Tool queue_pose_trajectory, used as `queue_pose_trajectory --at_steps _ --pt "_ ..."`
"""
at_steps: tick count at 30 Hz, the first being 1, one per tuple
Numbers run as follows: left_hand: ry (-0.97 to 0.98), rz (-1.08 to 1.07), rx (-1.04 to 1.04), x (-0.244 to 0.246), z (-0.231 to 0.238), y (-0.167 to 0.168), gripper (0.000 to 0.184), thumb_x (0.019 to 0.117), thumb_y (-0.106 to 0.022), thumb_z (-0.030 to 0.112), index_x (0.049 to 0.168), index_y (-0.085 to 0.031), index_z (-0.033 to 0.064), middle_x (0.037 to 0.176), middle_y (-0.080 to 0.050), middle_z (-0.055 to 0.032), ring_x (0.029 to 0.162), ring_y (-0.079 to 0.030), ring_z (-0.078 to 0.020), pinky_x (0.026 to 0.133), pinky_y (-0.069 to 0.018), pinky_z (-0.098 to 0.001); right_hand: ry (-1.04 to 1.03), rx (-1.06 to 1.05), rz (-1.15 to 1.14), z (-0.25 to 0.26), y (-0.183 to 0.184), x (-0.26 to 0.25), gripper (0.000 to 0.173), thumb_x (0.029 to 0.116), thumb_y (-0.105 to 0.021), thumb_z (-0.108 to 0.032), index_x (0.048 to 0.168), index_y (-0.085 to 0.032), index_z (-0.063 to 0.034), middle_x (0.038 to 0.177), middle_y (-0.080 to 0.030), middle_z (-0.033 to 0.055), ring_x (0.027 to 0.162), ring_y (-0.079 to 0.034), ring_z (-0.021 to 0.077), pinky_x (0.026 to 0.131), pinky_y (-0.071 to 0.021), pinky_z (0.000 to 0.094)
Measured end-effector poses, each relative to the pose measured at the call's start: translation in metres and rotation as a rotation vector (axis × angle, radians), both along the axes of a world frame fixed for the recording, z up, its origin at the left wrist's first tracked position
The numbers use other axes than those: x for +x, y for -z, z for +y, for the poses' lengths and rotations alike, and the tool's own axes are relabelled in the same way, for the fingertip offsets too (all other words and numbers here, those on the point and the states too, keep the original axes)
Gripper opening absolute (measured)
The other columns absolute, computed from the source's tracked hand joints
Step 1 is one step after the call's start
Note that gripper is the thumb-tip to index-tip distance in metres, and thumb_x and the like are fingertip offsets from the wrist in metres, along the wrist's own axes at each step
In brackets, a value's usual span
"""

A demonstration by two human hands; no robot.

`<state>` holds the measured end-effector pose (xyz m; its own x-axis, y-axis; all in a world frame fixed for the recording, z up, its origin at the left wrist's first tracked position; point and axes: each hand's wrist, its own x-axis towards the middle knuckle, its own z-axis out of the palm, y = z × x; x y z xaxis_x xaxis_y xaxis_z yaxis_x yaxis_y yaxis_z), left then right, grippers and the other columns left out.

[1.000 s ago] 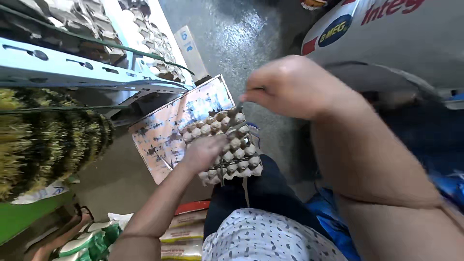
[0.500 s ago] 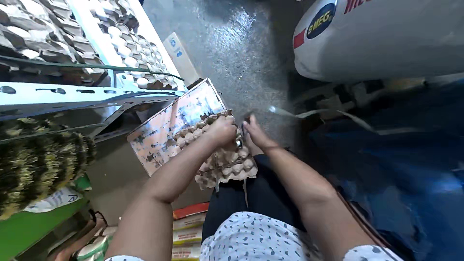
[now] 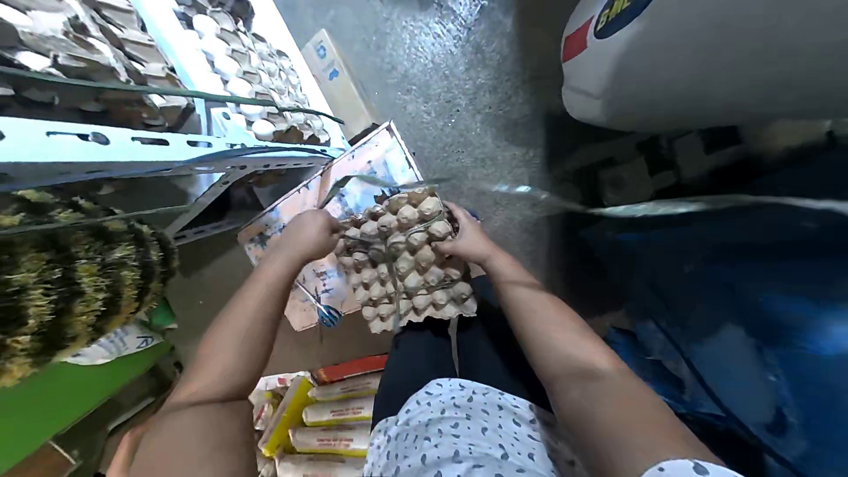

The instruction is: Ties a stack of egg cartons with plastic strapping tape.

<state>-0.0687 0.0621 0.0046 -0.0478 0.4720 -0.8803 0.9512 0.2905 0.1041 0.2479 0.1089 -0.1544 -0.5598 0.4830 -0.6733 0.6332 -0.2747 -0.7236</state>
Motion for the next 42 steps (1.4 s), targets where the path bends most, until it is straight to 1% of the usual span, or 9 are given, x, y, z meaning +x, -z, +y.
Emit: queue_pose_trajectory --at_steps 11,15,22,26,29,31,33,37,42 --pt "0.112 0.130 0.183 -0.014 0.035 0.029 0.018 0.0998 -0.061 0.017 0.098 -0.074 0.0035 0.108 -0.070 -0.0217 0.109 -0.066 -0.0449 0.086 -0.0524 -0.0672 0.048 0.042 -0.189 -0.031 -0.038 0.005 0.140 0.0589 -0.099 -0.042 0.164 -0.013 -0.0073 0.162 -0.023 0.0305 0.147 -0.032 0.0487 0.115 -0.0351 0.0658" --pt "0.240 0.078 0.226 -0.007 0.063 0.055 0.021 0.1006 -0.062 0.020 0.100 -0.074 0.0029 0.115 -0.069 -0.0194 0.119 -0.061 -0.0435 0.093 -0.0505 -0.0641 -0.275 0.497 -0.099 0.017 -0.054 -0.076 0.085 0.0780 -0.080 -0.062 0.139 -0.062 -0.0064 0.150 -0.050 0.0225 0.145 -0.037 0.0465 0.118 -0.0274 0.0684" --pt "0.204 0.080 0.279 0.003 0.074 0.090 0.017 0.0994 -0.061 0.015 0.102 -0.076 0.0063 0.122 -0.069 -0.0138 0.121 -0.060 -0.0415 0.093 -0.0505 -0.0621 -0.909 -0.039 -0.165 0.060 -0.019 -0.194 0.046 0.1082 -0.047 -0.039 0.122 -0.068 -0.0007 0.126 -0.066 0.0262 0.123 -0.061 0.0435 0.101 -0.0447 0.0686" --pt "-0.120 -0.025 0.451 0.040 0.018 0.054 0.032 0.1023 -0.059 0.018 0.133 -0.068 0.0160 0.150 -0.056 -0.0073 0.127 -0.059 -0.0363 0.102 -0.0506 -0.0571 -0.854 -0.027 -0.030 0.066 -0.003 -0.178 0.030 0.1029 -0.060 -0.021 0.124 -0.068 -0.0011 0.124 -0.066 0.0261 0.118 -0.062 0.0440 0.100 -0.0454 0.0678" --pt "-0.688 0.022 1.019 0.109 -0.112 0.043 0.033 0.1002 -0.062 0.025 0.126 -0.070 0.0054 0.142 -0.063 -0.0118 0.131 -0.060 -0.0266 0.108 -0.0506 -0.0460 -0.897 -0.047 0.008 0.073 0.009 -0.176 0.044 0.1084 -0.050 -0.037 0.117 -0.070 0.0015 0.123 -0.065 0.0265 0.120 -0.061 0.0431 0.103 -0.0430 0.0666" --pt "-1.291 0.320 1.141 0.170 -0.183 0.054 0.061 0.0947 -0.063 0.018 0.138 -0.041 -0.0195 0.143 -0.045 -0.0371 0.136 -0.046 -0.0361 0.115 -0.0400 -0.0439 -0.958 -0.069 -0.018 0.075 0.010 -0.179 0.053 0.1097 -0.042 -0.045 0.122 -0.069 -0.0006 0.121 -0.067 0.0265 0.120 -0.061 0.0433 0.104 -0.0429 0.0663" --pt "-1.933 0.423 0.847 0.212 -0.219 0.069 0.070 0.1061 -0.051 0.020 0.160 -0.014 -0.0056 0.162 -0.024 -0.0315 0.149 -0.033 -0.0361 0.121 -0.0332 -0.0452 -0.950 -0.085 0.006 0.074 0.015 -0.178 0.053 0.1101 -0.041 -0.045 0.126 -0.069 -0.0042 0.123 -0.067 0.0246 0.122 -0.061 0.0420 0.106 -0.0415 0.0655" --pt "-2.571 -0.322 0.476 0.269 -0.237 0.115 0.112 0.0845 -0.031 0.091 0.161 -0.020 0.0096 0.160 -0.040 -0.0126 0.143 -0.043 -0.0210 0.117 -0.0394 -0.0437 -0.880 -0.169 0.004 0.078 0.018 -0.176 0.051 0.1111 -0.041 -0.040 0.118 -0.067 0.0030 0.114 -0.067 0.0261 0.112 -0.063 0.0403 0.101 -0.0449 0.0613" --pt "-2.738 -0.287 0.494 0.262 -0.206 0.118 0.093 0.0895 -0.026 0.087 0.142 -0.046 0.0138 0.116 -0.070 -0.0095 0.102 -0.069 -0.0208 0.081 -0.0605 -0.0466 -0.793 -0.312 -0.074 0.078 0.020 -0.168 0.048 0.1107 -0.045 -0.037 0.115 -0.065 0.0061 0.111 -0.066 0.0255 0.105 -0.063 0.0363 0.095 -0.0473 0.0575"
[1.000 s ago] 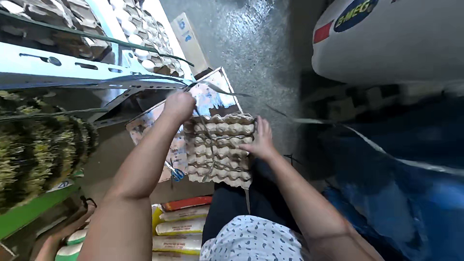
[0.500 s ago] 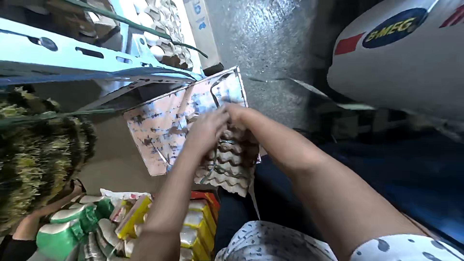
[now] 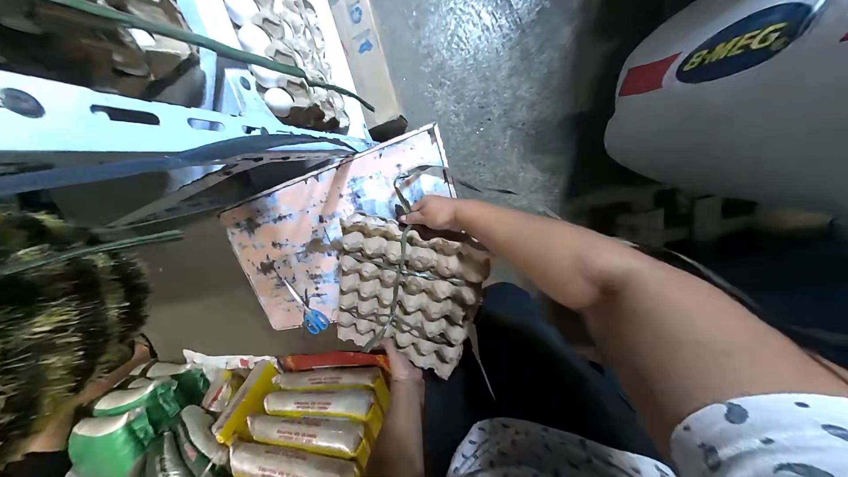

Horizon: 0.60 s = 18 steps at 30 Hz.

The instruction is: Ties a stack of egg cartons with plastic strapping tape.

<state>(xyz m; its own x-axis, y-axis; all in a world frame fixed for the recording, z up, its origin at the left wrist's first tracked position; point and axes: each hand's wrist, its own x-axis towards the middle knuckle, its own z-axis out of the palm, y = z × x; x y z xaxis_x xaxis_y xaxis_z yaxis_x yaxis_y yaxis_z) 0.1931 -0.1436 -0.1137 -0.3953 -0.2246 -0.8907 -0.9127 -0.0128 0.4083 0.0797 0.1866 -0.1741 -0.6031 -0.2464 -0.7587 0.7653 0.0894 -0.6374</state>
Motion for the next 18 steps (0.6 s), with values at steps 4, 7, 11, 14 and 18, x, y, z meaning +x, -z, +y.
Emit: queue_pose_trajectory --at_steps 4,7,11,14,18 --pt "0.087 0.065 0.001 -0.022 -0.027 -0.032 0.072 0.1039 -0.012 0.067 0.138 -0.049 0.0170 0.109 -0.073 -0.0003 0.097 -0.071 -0.0104 0.079 -0.0626 -0.0369 0.260 -0.289 -0.133 -0.015 -0.004 0.027 0.036 0.1092 -0.049 -0.029 0.117 -0.066 0.0026 0.101 -0.066 0.0151 0.088 -0.064 0.0214 0.084 -0.0532 0.0429" --pt "0.095 0.030 0.132 -0.035 -0.056 -0.053 0.070 0.1013 -0.019 0.073 0.131 -0.056 0.0210 0.106 -0.074 0.0046 0.096 -0.072 -0.0057 0.078 -0.0626 -0.0313 0.643 -0.728 -0.227 -0.050 -0.014 0.046 0.030 0.1110 -0.040 -0.026 0.123 -0.061 -0.0074 0.090 -0.067 -0.0004 0.075 -0.064 0.0053 0.069 -0.0555 0.0242" --pt "0.050 -0.014 0.419 -0.026 -0.087 -0.055 0.061 0.0962 -0.041 0.074 0.115 -0.071 0.0249 0.099 -0.077 0.0020 0.090 -0.073 -0.0073 0.073 -0.0618 -0.0300 1.068 -0.936 -0.096 -0.101 -0.031 0.052 0.041 0.1110 -0.030 -0.038 0.143 -0.052 -0.0251 0.110 -0.070 -0.0031 0.089 -0.068 0.0047 0.076 -0.0583 0.0262" --pt "0.126 0.081 0.193 0.002 -0.080 -0.062 0.049 0.1117 -0.024 0.045 0.121 -0.061 0.0148 0.102 -0.071 0.0022 0.093 -0.068 -0.0029 0.079 -0.0582 -0.0229 1.396 -0.997 -0.112 -0.127 -0.041 0.042 0.037 0.1121 -0.025 -0.031 0.112 -0.061 -0.0230 0.084 -0.071 -0.0075 0.072 -0.066 0.0012 0.064 -0.0569 0.0215" --pt "-0.044 -0.005 0.295 0.002 0.009 -0.090 0.063 0.1058 -0.023 0.063 0.119 -0.063 0.0163 0.102 -0.074 -0.0014 0.096 -0.072 -0.0114 0.079 -0.0621 -0.0342 1.344 -0.715 -0.286 -0.124 -0.070 0.063 0.030 0.1108 -0.037 -0.008 0.132 -0.055 0.0026 0.107 -0.064 0.0094 0.092 -0.060 0.0082 0.085 -0.0515 0.0247"
